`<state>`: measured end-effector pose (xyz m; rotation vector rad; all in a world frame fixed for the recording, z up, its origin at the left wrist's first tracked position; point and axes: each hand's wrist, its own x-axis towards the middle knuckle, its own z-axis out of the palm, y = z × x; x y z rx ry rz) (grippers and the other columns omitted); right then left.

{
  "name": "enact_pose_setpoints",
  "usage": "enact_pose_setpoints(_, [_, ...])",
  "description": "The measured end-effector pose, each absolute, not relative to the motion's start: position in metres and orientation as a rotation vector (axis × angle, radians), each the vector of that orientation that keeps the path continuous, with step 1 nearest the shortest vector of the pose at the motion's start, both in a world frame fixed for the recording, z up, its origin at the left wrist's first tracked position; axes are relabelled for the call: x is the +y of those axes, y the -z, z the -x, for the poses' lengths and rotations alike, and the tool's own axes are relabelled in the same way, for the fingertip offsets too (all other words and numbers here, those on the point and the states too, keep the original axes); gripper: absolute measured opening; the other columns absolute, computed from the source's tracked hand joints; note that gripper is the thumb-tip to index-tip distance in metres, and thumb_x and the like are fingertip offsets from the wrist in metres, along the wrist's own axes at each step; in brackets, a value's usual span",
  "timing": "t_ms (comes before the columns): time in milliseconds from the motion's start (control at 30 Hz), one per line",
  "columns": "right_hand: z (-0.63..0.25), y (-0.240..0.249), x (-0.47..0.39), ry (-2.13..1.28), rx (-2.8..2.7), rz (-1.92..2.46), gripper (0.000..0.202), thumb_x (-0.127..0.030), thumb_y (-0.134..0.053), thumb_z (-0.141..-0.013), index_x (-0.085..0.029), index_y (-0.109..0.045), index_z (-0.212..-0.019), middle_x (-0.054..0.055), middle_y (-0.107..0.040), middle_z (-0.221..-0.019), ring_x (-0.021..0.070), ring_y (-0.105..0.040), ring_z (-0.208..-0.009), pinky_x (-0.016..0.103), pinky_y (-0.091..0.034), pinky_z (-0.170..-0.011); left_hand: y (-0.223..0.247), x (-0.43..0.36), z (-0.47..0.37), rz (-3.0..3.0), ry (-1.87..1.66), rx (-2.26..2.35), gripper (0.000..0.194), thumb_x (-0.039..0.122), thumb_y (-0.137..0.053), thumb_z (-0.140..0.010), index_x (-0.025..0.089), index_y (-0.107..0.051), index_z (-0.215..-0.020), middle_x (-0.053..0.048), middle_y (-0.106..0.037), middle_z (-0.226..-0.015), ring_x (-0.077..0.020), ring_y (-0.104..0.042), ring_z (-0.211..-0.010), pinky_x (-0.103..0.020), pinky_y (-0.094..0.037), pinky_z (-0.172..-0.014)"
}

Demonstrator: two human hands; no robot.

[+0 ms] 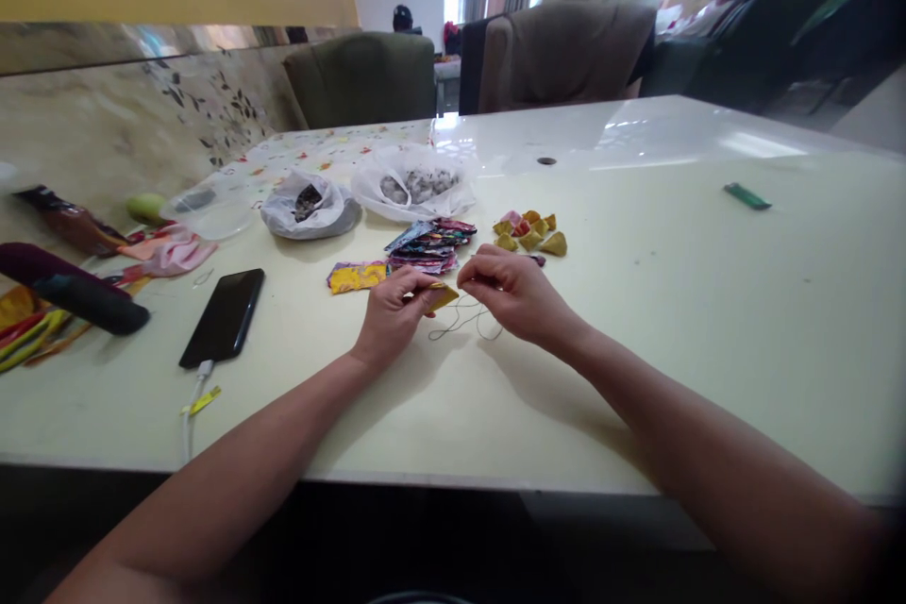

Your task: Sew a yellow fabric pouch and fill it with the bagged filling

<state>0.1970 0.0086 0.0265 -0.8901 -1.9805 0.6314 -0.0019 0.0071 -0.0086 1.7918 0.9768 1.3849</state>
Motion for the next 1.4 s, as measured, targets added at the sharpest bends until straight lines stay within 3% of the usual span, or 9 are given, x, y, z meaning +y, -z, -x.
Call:
enact_pose_setpoints(167, [-0.197, -0.031, 0.007, -0.585, -2.012, 0.873, 0.018, -0.009, -0.056, -0.086, -0.016, -0.068, -0.074, 0.003, -0.058, -0.079, 0.0139, -0.054, -0.072, 0.029, -0.039, -0.067, 0.009, 0.007, 0.002, -1.801, -1.375, 0.975, 0.008, 0.025, -0.072, -0.084, 0.018, -0.076, -0.083, -0.002, -0.065, -0.08, -0.0104, -0.062, -0.067, -0.021, -0.059, -0.056])
enact_pose_setpoints(333, [-0.193, -0.025, 0.008, -1.057, -1.736, 0.873, 0.008, -0.021, -0.064, -0.079, -0.018, -0.067, -0.073, 0.001, -0.058, -0.073, 0.0133, -0.051, -0.066, 0.029, -0.039, -0.062, 0.006, 0.005, 0.002, -1.789, -1.37, 0.939, 0.01, 0.028, -0.073, -0.084, 0.019, -0.076, -0.083, -0.002, -0.064, -0.079, -0.0113, -0.062, -0.068, -0.023, -0.06, -0.057])
enact_pose_setpoints(467, [-0.189, -0.019, 0.007, -1.445, -1.411, 0.844, 0.013, -0.029, -0.073, -0.073, -0.017, -0.067, -0.073, -0.001, -0.06, -0.071, 0.0109, -0.049, -0.061, 0.027, -0.038, -0.06, 0.005, 0.006, 0.002, -1.802, -1.371, 0.955, 0.011, 0.028, -0.073, -0.084, 0.019, -0.074, -0.078, -0.002, -0.063, -0.077, -0.0111, -0.06, -0.067, -0.021, -0.058, -0.056])
enact_pose_setpoints(667, [-0.186, -0.013, 0.007, -1.589, -1.253, 0.837, 0.02, -0.031, -0.079, -0.068, -0.017, -0.066, -0.073, -0.002, -0.059, -0.069, 0.0091, -0.049, -0.059, 0.026, -0.037, -0.059, 0.004, 0.006, 0.002, -1.77, -1.378, 0.947, 0.014, 0.031, -0.075, -0.082, 0.018, -0.074, -0.075, -0.002, -0.06, -0.079, -0.0118, -0.059, -0.07, -0.02, -0.057, -0.052])
enact_pose_setpoints(800, [-0.187, -0.016, 0.007, -1.405, -1.428, 0.874, 0.015, -0.03, -0.073, -0.075, -0.017, -0.065, -0.075, -0.001, -0.058, -0.07, 0.0107, -0.048, -0.061, 0.027, -0.039, -0.059, 0.007, 0.006, 0.0, -1.659, -1.328, 0.969, 0.016, 0.034, -0.075, -0.082, 0.018, -0.075, -0.082, -0.002, -0.064, -0.078, -0.011, -0.058, -0.066, -0.021, -0.055, -0.052])
enact_pose_setpoints(1000, [-0.193, -0.026, 0.005, -0.693, -1.862, 0.914, 0.013, -0.015, -0.06, -0.086, -0.017, -0.067, -0.075, 0.003, -0.059, -0.079, 0.0143, -0.053, -0.073, 0.029, -0.041, -0.067, 0.009, 0.005, 0.0, -1.586, -1.35, 0.97, 0.017, 0.036, -0.076, -0.082, 0.019, -0.077, -0.086, -0.004, -0.066, -0.082, -0.0128, -0.059, -0.071, -0.022, -0.053, -0.054])
enact_pose_setpoints(1400, [-0.198, -0.033, 0.004, -0.404, -2.036, 0.881, 0.019, -0.007, -0.056, -0.088, -0.017, -0.064, -0.074, 0.003, -0.057, -0.08, 0.0134, -0.05, -0.071, 0.027, -0.037, -0.065, 0.005, 0.005, 0.002, -1.776, -1.352, 1.022, 0.014, 0.033, -0.072, -0.086, 0.02, -0.077, -0.086, -0.004, -0.067, -0.082, -0.0156, -0.06, -0.077, -0.024, -0.051, -0.059])
